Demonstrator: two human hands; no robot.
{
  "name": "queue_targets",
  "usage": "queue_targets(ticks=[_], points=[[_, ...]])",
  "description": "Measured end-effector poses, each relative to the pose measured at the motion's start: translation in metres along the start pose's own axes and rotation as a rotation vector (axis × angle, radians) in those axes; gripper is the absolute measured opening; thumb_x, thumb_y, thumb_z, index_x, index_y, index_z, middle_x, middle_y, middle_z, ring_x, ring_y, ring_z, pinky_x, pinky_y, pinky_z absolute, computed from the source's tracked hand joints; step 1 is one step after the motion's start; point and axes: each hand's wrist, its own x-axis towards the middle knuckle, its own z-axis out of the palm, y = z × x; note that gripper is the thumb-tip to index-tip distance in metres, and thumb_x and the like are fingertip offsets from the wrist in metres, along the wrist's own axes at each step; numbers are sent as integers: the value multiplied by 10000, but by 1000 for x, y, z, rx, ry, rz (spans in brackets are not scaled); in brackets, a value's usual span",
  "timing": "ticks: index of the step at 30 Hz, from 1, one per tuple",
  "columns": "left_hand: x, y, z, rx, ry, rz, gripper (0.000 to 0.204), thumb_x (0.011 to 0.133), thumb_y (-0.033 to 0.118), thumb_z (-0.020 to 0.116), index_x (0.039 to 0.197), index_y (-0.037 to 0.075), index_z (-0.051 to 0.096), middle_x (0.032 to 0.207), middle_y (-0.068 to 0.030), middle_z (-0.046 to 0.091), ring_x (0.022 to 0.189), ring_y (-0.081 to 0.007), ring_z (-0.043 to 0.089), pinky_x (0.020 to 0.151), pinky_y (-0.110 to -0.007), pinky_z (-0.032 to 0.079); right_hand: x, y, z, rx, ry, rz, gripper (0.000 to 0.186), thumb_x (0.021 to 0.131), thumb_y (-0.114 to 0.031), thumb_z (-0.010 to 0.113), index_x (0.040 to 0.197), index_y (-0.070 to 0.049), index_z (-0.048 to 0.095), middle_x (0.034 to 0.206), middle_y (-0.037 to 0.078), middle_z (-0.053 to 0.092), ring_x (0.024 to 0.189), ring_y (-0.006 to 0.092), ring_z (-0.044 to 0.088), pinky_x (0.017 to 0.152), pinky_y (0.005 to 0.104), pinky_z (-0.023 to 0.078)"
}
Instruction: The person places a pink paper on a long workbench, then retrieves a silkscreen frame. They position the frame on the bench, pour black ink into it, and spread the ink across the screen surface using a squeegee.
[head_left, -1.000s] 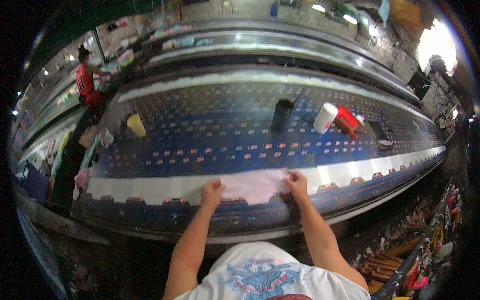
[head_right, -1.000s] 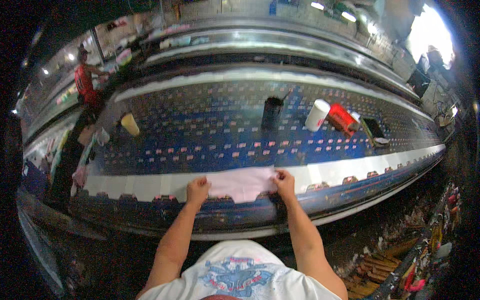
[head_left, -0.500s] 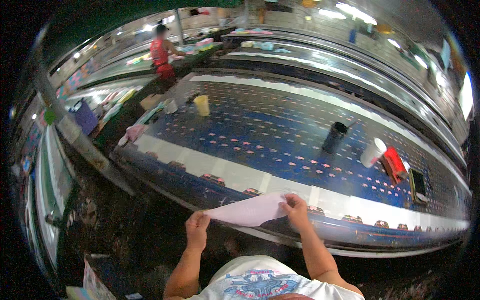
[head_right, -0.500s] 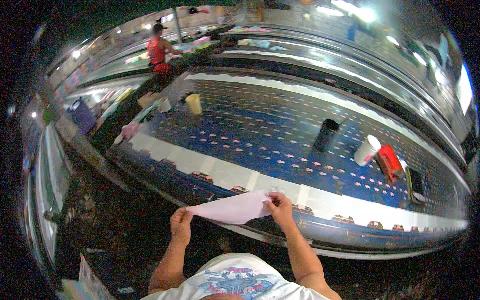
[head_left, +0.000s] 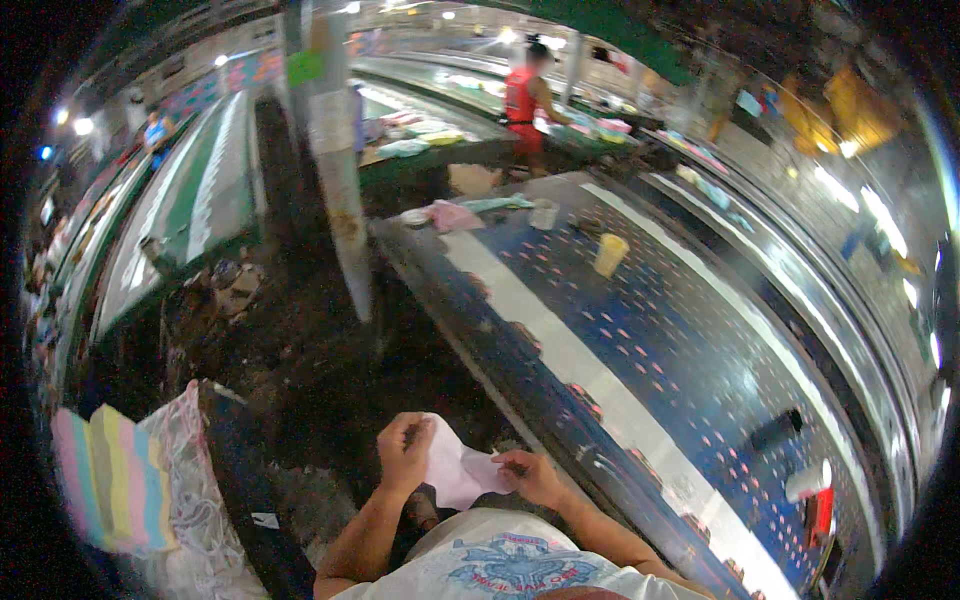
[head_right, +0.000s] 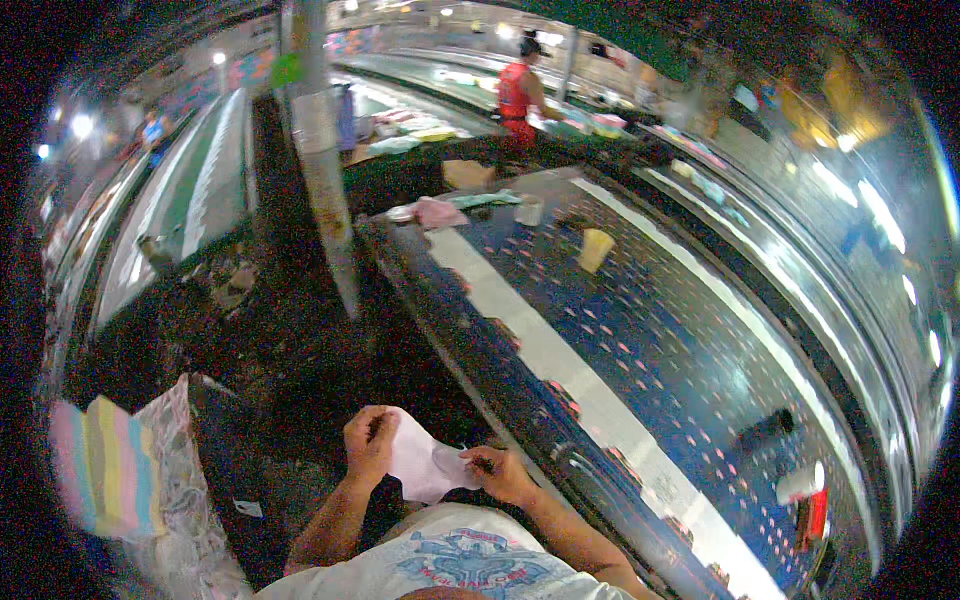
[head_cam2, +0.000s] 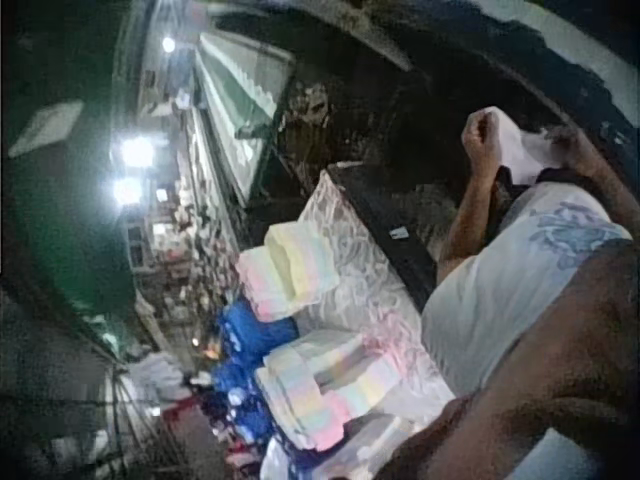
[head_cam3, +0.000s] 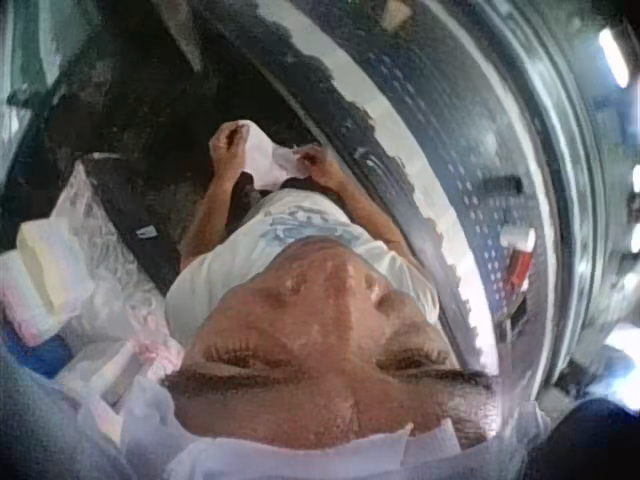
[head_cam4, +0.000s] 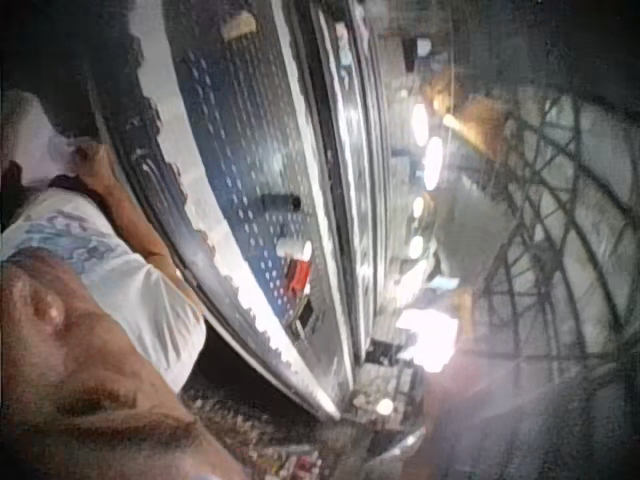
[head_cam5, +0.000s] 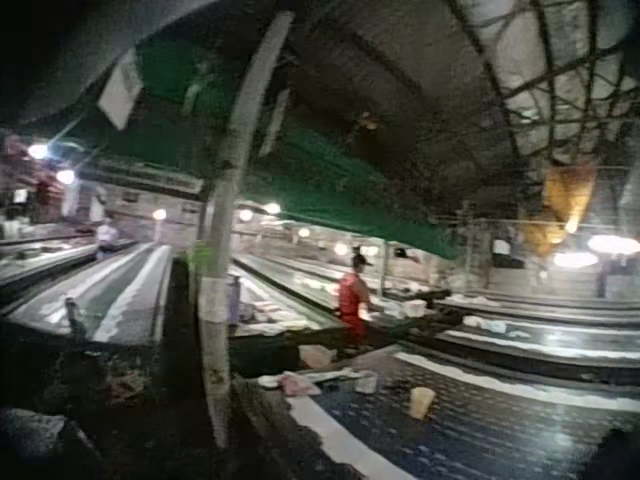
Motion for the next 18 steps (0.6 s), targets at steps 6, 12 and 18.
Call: queue_targets(ticks=[6,12,18], points=[[54,-35,-88,-118,44,-65,95,1035,121,810,1087,41,813,936,-14,794,819,-70,682,755,-281,564,134,-26,84,-181,-305,-133,305,984,-39,772,1289,-46,791,1076,183,811,988,351,805,912,425,640],[124,-78,-166,-137,144,-70,72,1027,106,804,1048,37,802,958,-10,797,839,-91,694,786,-295,573,256,-38,160,-359,-254,-390,333,989,-104,785,1322,-99,761,1391,171,710,1276,387,702,1054,469,608],[203,-122,-207,-279,244,-130,79,1037,95,803,1103,54,821,974,-33,819,887,-81,720,805,-278,578,352,-12,188,-334,-428,-273,368,969,-144,802,1332,-96,759,1338,173,732,1239,408,712,1056,477,606]])
